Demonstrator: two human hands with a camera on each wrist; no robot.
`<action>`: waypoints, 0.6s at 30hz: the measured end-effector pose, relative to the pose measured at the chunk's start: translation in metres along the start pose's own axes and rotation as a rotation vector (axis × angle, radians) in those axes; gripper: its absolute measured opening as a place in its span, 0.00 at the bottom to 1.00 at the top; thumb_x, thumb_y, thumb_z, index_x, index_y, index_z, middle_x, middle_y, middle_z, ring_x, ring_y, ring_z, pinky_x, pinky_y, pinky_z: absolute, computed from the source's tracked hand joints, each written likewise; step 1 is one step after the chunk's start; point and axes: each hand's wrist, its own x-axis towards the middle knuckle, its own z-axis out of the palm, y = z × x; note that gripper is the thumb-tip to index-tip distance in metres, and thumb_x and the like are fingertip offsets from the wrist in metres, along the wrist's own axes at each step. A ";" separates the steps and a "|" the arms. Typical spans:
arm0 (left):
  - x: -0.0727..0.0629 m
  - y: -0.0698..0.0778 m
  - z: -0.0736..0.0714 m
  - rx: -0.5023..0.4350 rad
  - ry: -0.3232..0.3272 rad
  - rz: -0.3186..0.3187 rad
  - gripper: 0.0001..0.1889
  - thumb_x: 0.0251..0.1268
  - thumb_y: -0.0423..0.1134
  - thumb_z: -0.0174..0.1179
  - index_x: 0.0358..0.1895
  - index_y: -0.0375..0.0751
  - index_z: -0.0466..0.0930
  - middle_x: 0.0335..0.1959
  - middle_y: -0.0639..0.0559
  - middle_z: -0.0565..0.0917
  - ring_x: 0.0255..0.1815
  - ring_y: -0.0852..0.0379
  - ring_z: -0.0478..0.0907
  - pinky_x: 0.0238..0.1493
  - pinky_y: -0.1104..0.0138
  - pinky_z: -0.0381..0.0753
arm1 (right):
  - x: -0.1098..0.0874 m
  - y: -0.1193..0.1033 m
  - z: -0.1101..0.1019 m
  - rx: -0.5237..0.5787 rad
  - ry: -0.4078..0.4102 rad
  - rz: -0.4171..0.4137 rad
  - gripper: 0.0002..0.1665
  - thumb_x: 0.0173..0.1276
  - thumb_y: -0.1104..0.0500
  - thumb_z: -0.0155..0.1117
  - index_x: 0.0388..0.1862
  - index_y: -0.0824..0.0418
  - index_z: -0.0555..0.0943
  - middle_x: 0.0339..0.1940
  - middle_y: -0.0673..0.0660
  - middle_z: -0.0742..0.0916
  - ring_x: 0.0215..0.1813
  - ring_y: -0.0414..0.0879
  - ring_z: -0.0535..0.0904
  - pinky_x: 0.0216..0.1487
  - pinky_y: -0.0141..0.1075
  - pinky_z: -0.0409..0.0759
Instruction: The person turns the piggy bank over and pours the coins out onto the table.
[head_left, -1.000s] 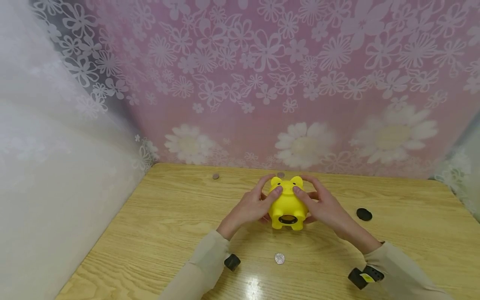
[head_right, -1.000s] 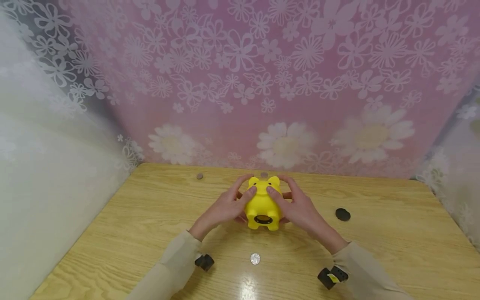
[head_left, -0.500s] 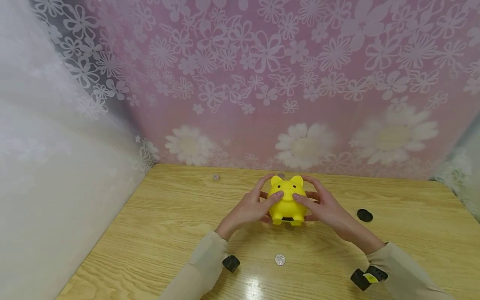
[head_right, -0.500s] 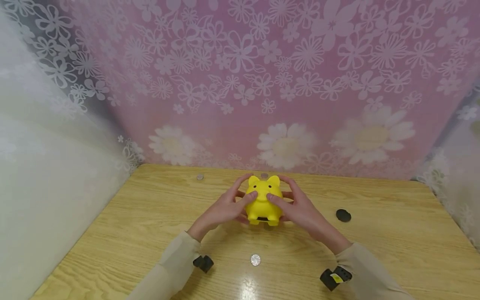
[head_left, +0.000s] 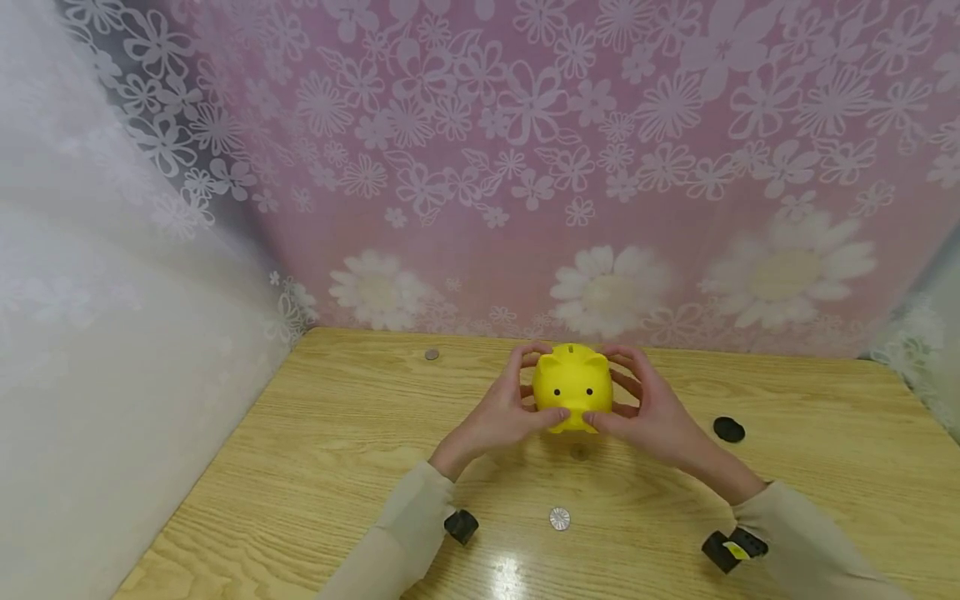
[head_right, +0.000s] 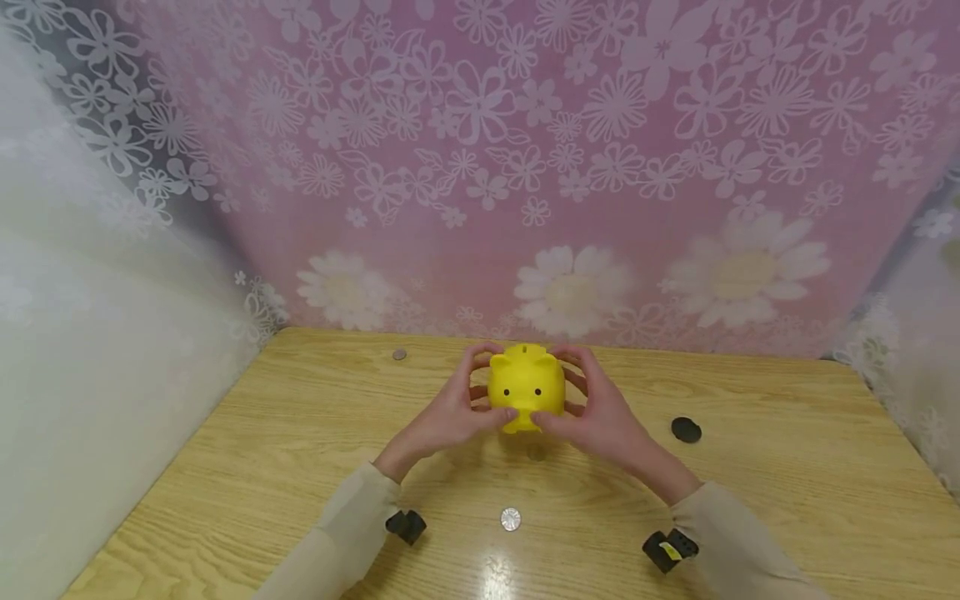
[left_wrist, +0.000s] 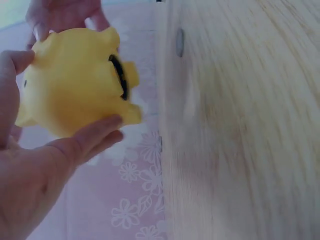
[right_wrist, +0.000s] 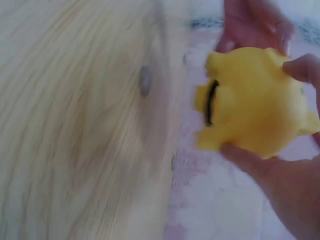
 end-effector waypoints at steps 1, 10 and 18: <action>0.000 -0.001 0.000 0.013 0.004 0.044 0.39 0.64 0.32 0.70 0.70 0.62 0.56 0.78 0.45 0.55 0.70 0.39 0.74 0.60 0.54 0.84 | 0.000 0.003 0.001 -0.041 0.017 -0.079 0.44 0.62 0.68 0.75 0.72 0.58 0.61 0.80 0.64 0.63 0.79 0.75 0.58 0.59 0.65 0.79; 0.004 -0.003 0.003 0.475 0.150 0.564 0.32 0.51 0.27 0.73 0.52 0.46 0.60 0.79 0.37 0.48 0.82 0.37 0.55 0.70 0.48 0.76 | 0.011 0.019 0.003 -0.485 0.206 -0.834 0.28 0.74 0.48 0.62 0.53 0.70 0.68 0.72 0.81 0.65 0.82 0.57 0.60 0.77 0.31 0.65; 0.005 -0.004 0.003 0.563 0.171 0.607 0.32 0.51 0.29 0.74 0.51 0.45 0.60 0.78 0.34 0.49 0.81 0.36 0.56 0.71 0.51 0.75 | 0.010 0.020 0.002 -0.532 0.213 -0.841 0.28 0.75 0.48 0.61 0.53 0.71 0.68 0.71 0.83 0.65 0.81 0.61 0.62 0.78 0.32 0.63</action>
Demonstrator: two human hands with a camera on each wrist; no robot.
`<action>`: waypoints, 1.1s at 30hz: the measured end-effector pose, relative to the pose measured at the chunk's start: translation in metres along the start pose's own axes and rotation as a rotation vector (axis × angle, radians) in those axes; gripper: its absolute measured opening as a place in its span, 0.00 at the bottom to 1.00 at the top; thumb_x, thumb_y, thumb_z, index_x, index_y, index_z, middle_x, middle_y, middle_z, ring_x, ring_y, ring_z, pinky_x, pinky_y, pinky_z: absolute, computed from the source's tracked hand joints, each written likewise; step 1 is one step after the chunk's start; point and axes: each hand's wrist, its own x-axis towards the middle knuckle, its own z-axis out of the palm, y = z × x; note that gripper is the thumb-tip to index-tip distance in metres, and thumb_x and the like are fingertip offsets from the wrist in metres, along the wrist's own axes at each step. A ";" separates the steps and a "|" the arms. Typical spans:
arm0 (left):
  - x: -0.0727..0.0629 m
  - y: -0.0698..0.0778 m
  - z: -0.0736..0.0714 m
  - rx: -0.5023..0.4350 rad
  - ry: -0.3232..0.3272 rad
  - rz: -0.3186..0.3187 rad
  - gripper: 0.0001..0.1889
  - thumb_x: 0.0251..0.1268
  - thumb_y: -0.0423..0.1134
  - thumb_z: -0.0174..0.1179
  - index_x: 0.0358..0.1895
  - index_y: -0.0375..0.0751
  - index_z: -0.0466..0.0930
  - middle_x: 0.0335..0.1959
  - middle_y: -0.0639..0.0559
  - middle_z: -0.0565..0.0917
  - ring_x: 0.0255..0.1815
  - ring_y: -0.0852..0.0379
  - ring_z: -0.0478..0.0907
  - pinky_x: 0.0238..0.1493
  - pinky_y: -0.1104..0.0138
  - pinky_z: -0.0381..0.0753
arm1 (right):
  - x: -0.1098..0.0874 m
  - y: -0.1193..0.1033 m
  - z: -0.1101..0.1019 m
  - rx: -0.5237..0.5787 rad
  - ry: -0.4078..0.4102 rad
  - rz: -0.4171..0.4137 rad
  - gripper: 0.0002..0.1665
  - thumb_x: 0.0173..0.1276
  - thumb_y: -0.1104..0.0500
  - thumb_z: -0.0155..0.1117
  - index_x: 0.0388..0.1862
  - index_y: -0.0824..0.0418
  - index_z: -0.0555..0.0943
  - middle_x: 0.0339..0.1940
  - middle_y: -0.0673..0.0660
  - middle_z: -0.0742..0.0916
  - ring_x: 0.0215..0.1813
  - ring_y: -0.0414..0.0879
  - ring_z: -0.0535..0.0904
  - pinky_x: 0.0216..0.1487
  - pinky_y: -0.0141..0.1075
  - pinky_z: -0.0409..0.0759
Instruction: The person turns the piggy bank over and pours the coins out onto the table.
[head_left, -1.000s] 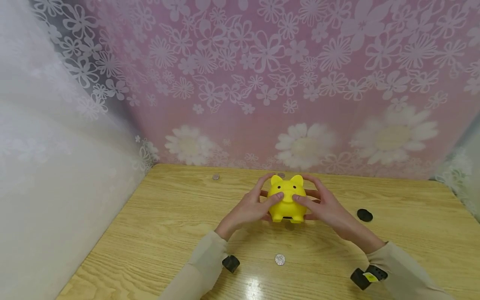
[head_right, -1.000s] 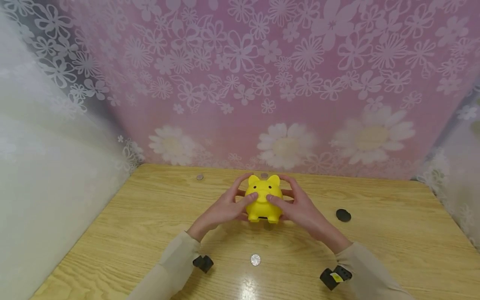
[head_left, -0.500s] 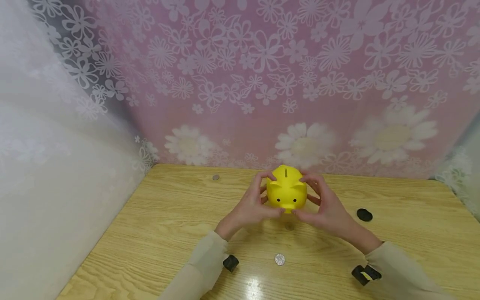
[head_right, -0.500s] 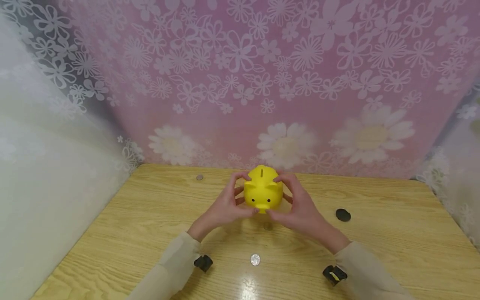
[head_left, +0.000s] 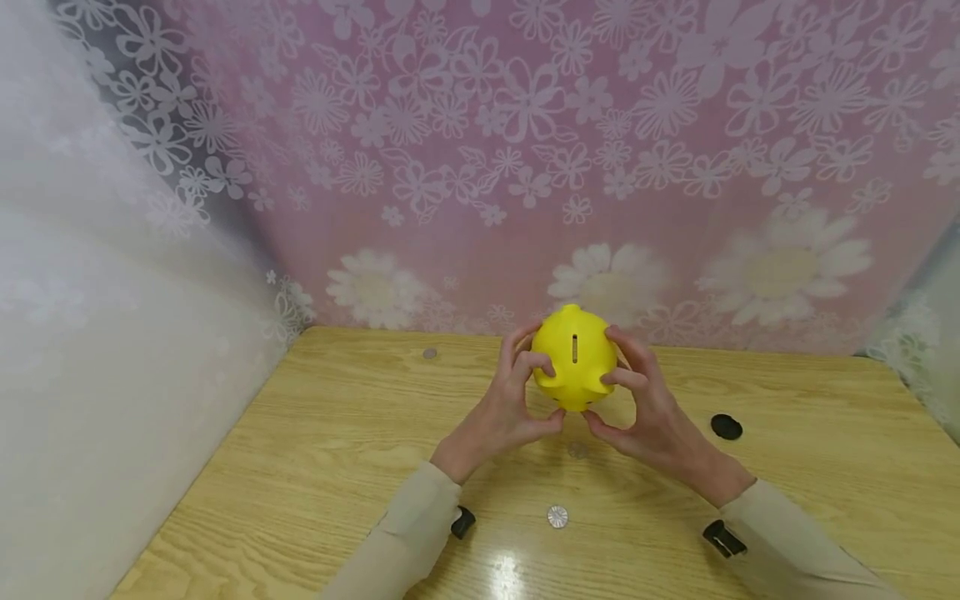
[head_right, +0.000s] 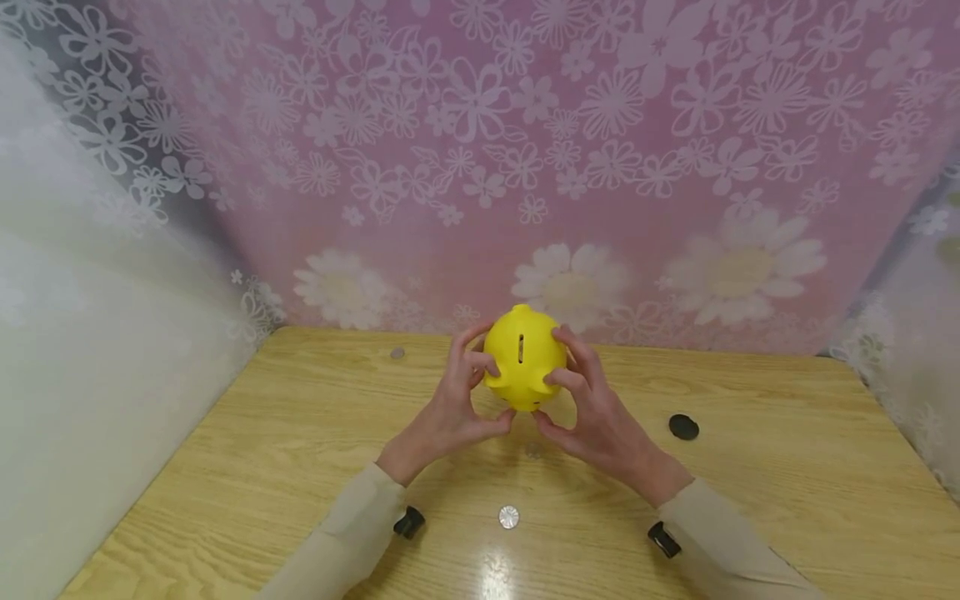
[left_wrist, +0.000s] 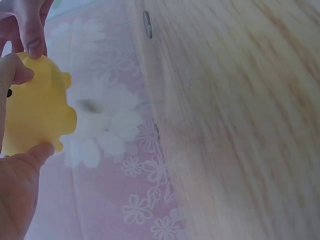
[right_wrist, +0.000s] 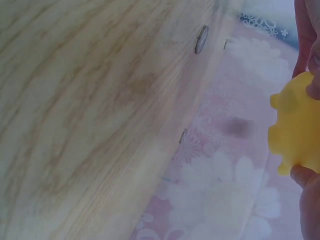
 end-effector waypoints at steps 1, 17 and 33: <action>0.000 0.000 0.000 0.002 -0.002 -0.003 0.32 0.51 0.29 0.74 0.51 0.45 0.60 0.78 0.34 0.49 0.81 0.36 0.56 0.71 0.51 0.75 | 0.000 0.000 0.000 -0.002 -0.003 0.005 0.28 0.75 0.48 0.61 0.53 0.71 0.68 0.71 0.82 0.65 0.81 0.60 0.61 0.78 0.31 0.63; -0.003 0.001 -0.001 -0.008 -0.017 -0.032 0.33 0.50 0.29 0.75 0.53 0.44 0.60 0.78 0.34 0.50 0.80 0.37 0.60 0.69 0.53 0.78 | -0.003 -0.002 0.001 -0.007 -0.008 0.041 0.30 0.74 0.44 0.60 0.54 0.70 0.69 0.72 0.80 0.66 0.77 0.61 0.65 0.77 0.28 0.63; -0.004 0.001 -0.003 -0.024 -0.038 -0.069 0.37 0.49 0.31 0.76 0.59 0.45 0.61 0.80 0.37 0.54 0.78 0.43 0.64 0.65 0.59 0.81 | -0.007 -0.004 -0.002 0.018 -0.011 0.129 0.37 0.71 0.40 0.62 0.57 0.73 0.70 0.73 0.76 0.68 0.72 0.59 0.71 0.73 0.23 0.65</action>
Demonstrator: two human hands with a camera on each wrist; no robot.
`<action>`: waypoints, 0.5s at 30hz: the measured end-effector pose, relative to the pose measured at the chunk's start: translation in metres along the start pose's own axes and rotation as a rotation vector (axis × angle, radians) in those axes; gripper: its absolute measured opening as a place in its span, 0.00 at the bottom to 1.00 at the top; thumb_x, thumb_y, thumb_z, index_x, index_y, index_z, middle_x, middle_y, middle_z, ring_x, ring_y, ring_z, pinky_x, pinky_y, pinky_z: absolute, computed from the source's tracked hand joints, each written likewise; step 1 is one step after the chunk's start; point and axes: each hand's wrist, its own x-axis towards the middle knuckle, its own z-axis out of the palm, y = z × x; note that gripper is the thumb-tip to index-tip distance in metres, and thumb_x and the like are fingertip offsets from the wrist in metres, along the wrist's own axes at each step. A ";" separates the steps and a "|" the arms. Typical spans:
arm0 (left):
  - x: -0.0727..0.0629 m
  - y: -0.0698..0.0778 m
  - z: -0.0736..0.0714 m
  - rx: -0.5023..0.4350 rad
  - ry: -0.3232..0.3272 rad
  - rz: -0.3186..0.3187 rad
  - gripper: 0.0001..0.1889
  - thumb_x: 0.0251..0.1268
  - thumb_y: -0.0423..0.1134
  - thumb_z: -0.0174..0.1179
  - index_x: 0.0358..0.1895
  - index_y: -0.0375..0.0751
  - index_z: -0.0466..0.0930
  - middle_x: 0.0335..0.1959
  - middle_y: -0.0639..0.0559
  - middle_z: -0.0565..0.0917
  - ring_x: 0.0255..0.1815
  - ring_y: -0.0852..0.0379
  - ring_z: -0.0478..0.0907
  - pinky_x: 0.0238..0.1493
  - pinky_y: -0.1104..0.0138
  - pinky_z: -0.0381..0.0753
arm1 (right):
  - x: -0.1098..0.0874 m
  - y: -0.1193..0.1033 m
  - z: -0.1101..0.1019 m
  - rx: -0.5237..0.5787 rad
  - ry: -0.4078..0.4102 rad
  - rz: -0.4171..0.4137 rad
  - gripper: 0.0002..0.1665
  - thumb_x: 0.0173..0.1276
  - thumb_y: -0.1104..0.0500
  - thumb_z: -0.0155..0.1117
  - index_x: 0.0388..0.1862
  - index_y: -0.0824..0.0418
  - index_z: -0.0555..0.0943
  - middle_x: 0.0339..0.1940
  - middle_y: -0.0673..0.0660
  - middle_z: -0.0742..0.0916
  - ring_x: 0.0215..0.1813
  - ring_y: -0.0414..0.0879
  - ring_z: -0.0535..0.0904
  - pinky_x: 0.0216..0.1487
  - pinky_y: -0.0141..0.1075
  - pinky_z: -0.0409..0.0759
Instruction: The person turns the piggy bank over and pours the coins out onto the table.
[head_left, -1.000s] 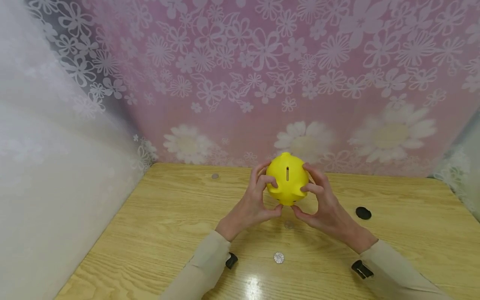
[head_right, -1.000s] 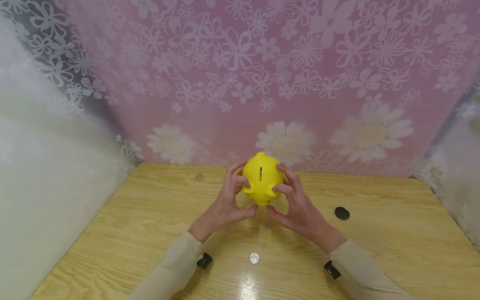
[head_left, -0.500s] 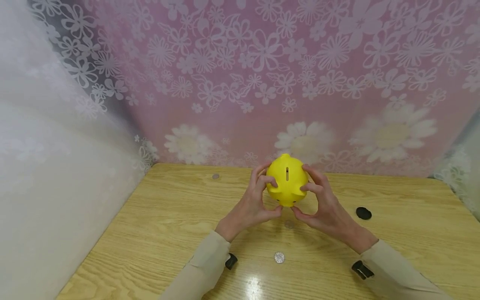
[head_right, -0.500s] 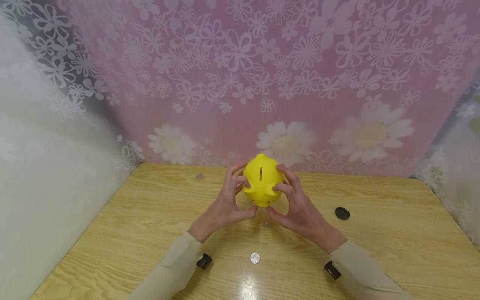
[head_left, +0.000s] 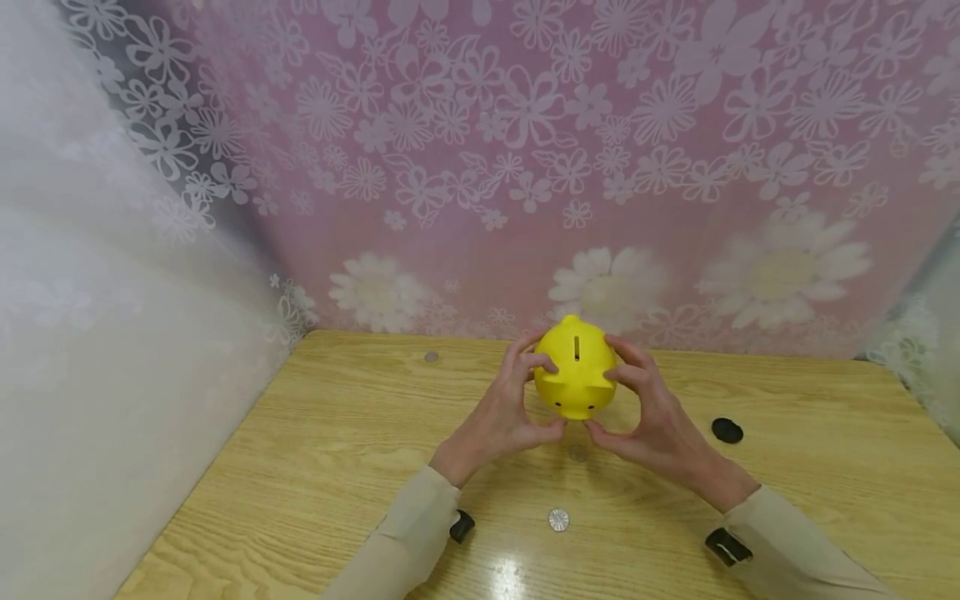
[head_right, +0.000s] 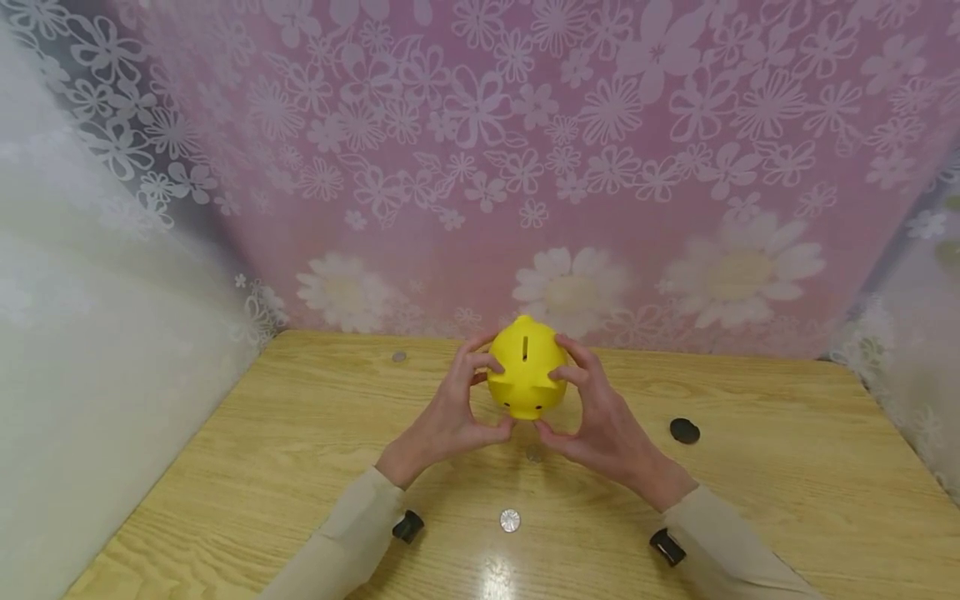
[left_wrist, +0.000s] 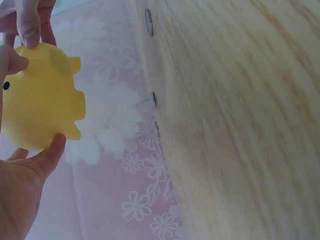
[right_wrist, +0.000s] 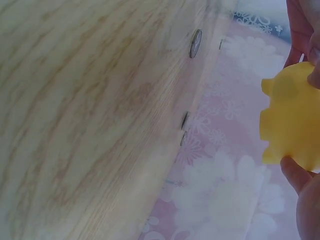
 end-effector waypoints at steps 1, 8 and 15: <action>0.000 0.000 0.000 -0.006 -0.003 -0.009 0.37 0.50 0.32 0.76 0.60 0.46 0.62 0.80 0.39 0.54 0.78 0.44 0.64 0.65 0.59 0.81 | 0.000 0.000 0.000 0.009 0.000 0.009 0.38 0.71 0.40 0.63 0.58 0.73 0.70 0.74 0.75 0.69 0.73 0.56 0.71 0.72 0.22 0.66; -0.001 0.000 0.000 -0.073 -0.027 -0.147 0.42 0.62 0.45 0.71 0.76 0.58 0.57 0.79 0.49 0.63 0.66 0.50 0.76 0.55 0.63 0.84 | 0.000 -0.003 -0.004 0.060 0.005 0.171 0.48 0.61 0.51 0.78 0.71 0.70 0.65 0.73 0.67 0.74 0.70 0.47 0.74 0.53 0.23 0.81; 0.001 0.002 0.001 -0.133 -0.047 -0.343 0.38 0.73 0.67 0.53 0.80 0.79 0.44 0.72 0.46 0.74 0.46 0.60 0.82 0.44 0.69 0.83 | 0.008 -0.013 -0.006 0.104 -0.062 0.515 0.49 0.65 0.63 0.73 0.79 0.49 0.59 0.70 0.64 0.78 0.57 0.56 0.81 0.44 0.34 0.86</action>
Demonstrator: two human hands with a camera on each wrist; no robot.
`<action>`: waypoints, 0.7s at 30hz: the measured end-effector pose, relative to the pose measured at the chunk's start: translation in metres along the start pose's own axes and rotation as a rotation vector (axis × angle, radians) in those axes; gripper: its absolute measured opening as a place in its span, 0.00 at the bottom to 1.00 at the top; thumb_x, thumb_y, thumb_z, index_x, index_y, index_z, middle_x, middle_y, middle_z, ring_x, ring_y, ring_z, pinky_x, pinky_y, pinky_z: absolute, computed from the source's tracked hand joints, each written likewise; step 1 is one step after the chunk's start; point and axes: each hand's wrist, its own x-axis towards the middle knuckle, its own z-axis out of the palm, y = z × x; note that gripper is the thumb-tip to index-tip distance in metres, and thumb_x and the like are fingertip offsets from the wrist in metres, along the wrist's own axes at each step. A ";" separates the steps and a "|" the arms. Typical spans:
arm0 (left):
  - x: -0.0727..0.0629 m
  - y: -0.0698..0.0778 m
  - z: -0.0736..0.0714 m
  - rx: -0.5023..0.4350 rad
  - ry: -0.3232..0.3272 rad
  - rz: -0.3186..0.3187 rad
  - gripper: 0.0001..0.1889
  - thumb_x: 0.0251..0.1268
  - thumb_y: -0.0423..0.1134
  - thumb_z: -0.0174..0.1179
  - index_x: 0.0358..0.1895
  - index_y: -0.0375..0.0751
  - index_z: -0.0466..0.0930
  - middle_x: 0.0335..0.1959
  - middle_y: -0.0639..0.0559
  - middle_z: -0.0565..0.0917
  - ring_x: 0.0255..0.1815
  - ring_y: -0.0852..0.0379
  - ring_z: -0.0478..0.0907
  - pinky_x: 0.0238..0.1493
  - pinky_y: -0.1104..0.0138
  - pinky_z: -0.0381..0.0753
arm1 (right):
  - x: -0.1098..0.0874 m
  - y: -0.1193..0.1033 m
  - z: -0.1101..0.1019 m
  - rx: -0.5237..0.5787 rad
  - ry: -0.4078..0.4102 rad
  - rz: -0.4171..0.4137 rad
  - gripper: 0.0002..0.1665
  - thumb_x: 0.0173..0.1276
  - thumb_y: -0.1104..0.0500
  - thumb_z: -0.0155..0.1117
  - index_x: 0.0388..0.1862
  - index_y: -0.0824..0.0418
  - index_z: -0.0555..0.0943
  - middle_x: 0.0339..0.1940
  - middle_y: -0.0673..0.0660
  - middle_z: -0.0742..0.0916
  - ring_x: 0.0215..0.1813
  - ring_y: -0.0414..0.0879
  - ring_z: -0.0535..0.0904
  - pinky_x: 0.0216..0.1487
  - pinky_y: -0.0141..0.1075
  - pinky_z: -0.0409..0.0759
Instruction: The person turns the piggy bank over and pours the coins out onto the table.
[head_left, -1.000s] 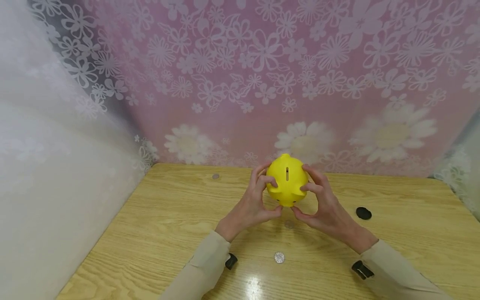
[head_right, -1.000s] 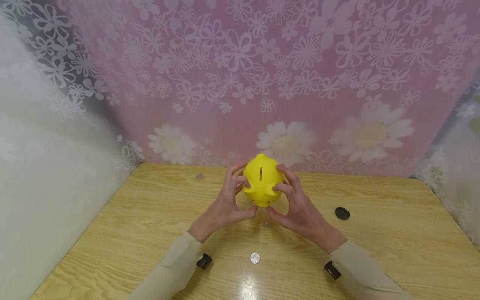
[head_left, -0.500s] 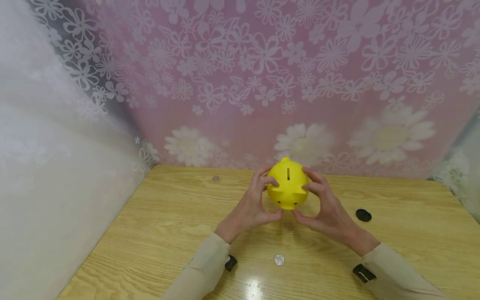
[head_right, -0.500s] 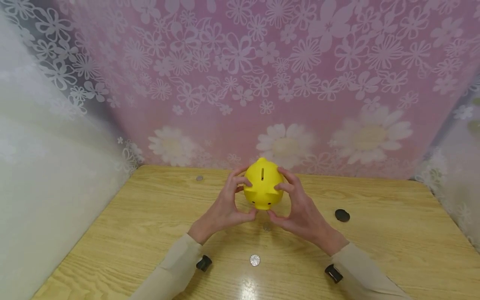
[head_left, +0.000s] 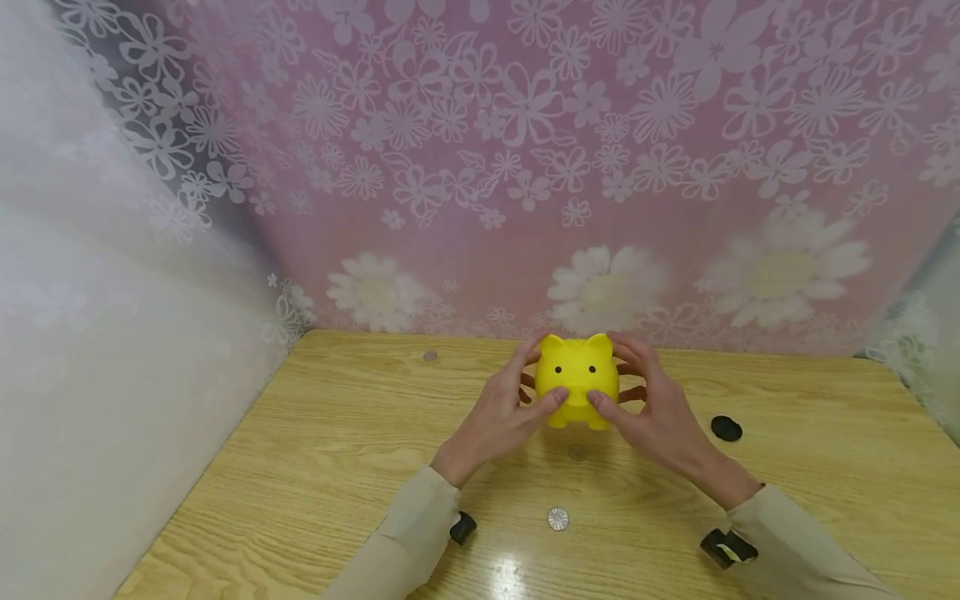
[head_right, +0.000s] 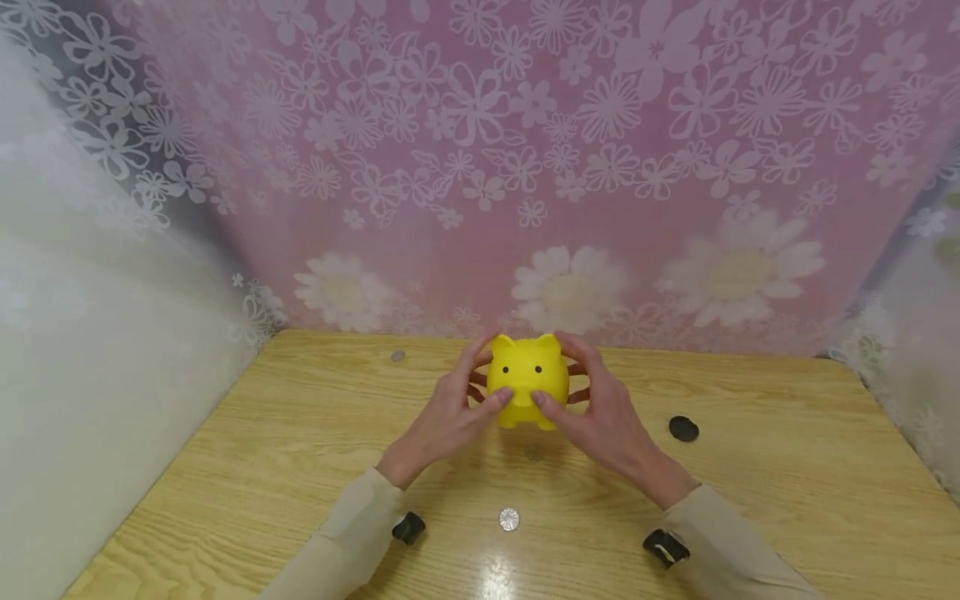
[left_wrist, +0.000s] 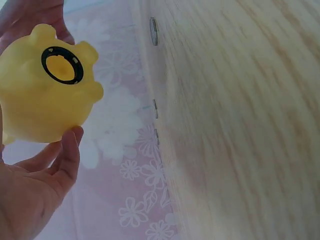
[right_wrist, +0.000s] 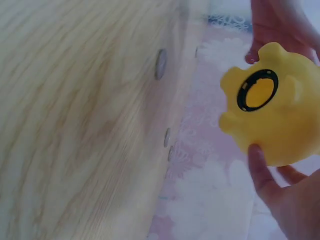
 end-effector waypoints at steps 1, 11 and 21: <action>0.000 0.000 0.000 -0.011 -0.001 -0.009 0.37 0.73 0.68 0.51 0.80 0.80 0.44 0.71 0.45 0.75 0.44 0.60 0.83 0.43 0.69 0.84 | 0.001 -0.002 0.000 0.018 -0.018 0.045 0.46 0.68 0.61 0.71 0.79 0.46 0.59 0.70 0.64 0.78 0.56 0.56 0.82 0.44 0.33 0.86; 0.000 0.002 0.001 -0.013 -0.039 -0.148 0.33 0.75 0.72 0.42 0.78 0.85 0.44 0.61 0.44 0.83 0.42 0.60 0.86 0.41 0.68 0.85 | 0.005 -0.019 -0.004 0.073 -0.166 0.357 0.37 0.78 0.41 0.58 0.80 0.42 0.57 0.70 0.75 0.75 0.56 0.65 0.83 0.40 0.48 0.89; 0.001 0.002 0.003 0.057 -0.043 -0.243 0.35 0.73 0.76 0.37 0.80 0.77 0.49 0.52 0.43 0.87 0.45 0.57 0.86 0.38 0.67 0.83 | 0.006 -0.024 -0.002 0.166 -0.224 0.476 0.40 0.79 0.37 0.54 0.82 0.46 0.53 0.68 0.74 0.77 0.54 0.60 0.86 0.39 0.47 0.89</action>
